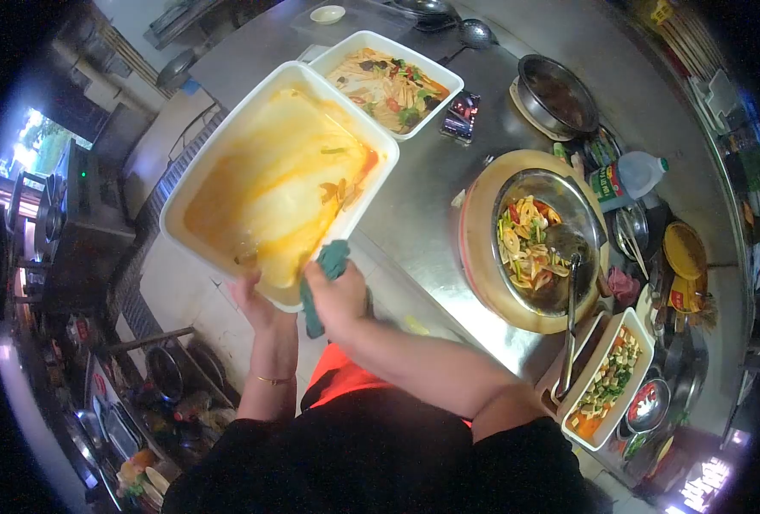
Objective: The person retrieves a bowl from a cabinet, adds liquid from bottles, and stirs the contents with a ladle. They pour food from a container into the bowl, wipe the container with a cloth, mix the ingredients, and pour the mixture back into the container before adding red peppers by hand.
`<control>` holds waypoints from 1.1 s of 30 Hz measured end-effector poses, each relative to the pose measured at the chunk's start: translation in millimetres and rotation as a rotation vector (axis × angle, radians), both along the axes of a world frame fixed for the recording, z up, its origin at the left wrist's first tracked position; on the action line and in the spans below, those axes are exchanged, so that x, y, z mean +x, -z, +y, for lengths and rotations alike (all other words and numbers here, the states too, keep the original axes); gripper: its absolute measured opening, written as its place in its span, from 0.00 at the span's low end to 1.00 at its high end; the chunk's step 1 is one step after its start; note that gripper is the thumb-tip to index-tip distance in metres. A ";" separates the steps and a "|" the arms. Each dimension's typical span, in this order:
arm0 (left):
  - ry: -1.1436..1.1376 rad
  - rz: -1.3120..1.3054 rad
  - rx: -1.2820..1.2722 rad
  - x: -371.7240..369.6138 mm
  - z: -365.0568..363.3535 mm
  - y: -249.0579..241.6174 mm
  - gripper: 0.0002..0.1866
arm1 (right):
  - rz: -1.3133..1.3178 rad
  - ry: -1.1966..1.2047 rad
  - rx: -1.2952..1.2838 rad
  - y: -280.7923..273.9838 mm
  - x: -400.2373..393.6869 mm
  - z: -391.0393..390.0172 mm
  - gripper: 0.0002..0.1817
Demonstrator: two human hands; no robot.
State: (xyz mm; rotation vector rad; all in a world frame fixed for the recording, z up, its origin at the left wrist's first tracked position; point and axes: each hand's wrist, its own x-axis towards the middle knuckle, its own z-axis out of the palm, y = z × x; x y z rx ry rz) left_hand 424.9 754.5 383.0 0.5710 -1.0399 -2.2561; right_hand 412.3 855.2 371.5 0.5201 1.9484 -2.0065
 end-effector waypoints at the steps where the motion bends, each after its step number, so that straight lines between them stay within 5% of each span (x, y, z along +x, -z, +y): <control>1: -0.022 -0.027 0.045 -1.8 0.1 8.1 0.30 | 0.017 -0.004 -0.030 7.2 7.4 -3.9 0.19; 6: 0.002 -0.133 0.099 -6.7 3.5 29.4 0.30 | 0.085 -0.045 0.054 11.5 11.5 2.9 0.20; 9: 0.087 0.029 0.290 17.3 5.4 18.8 0.41 | 0.024 -0.170 0.091 24.4 -1.2 35.6 0.20; 10: 0.248 0.153 0.276 25.8 -15.1 22.4 0.51 | 0.079 -0.253 0.164 19.7 -10.5 51.4 0.18; 11: 0.342 0.239 0.337 29.4 -28.6 8.0 0.51 | 0.132 -0.336 0.237 10.2 -21.1 68.2 0.16; 18: 0.467 -0.471 0.212 25.4 -107.6 19.5 0.36 | 0.309 -0.802 0.637 -46.3 -84.6 114.1 0.21; 22: 0.243 -0.438 0.269 8.2 -67.1 -13.6 0.28 | 0.308 -0.437 0.528 -15.1 -107.0 104.6 0.22; 27: 0.056 -0.286 0.233 -21.4 -35.7 -8.8 0.27 | 0.038 0.212 -0.128 -8.9 -115.5 71.8 0.16; 33: 0.057 -0.141 0.243 -60.8 -21.6 -22.8 0.27 | 0.120 0.161 -0.086 -0.3 -84.1 33.0 0.08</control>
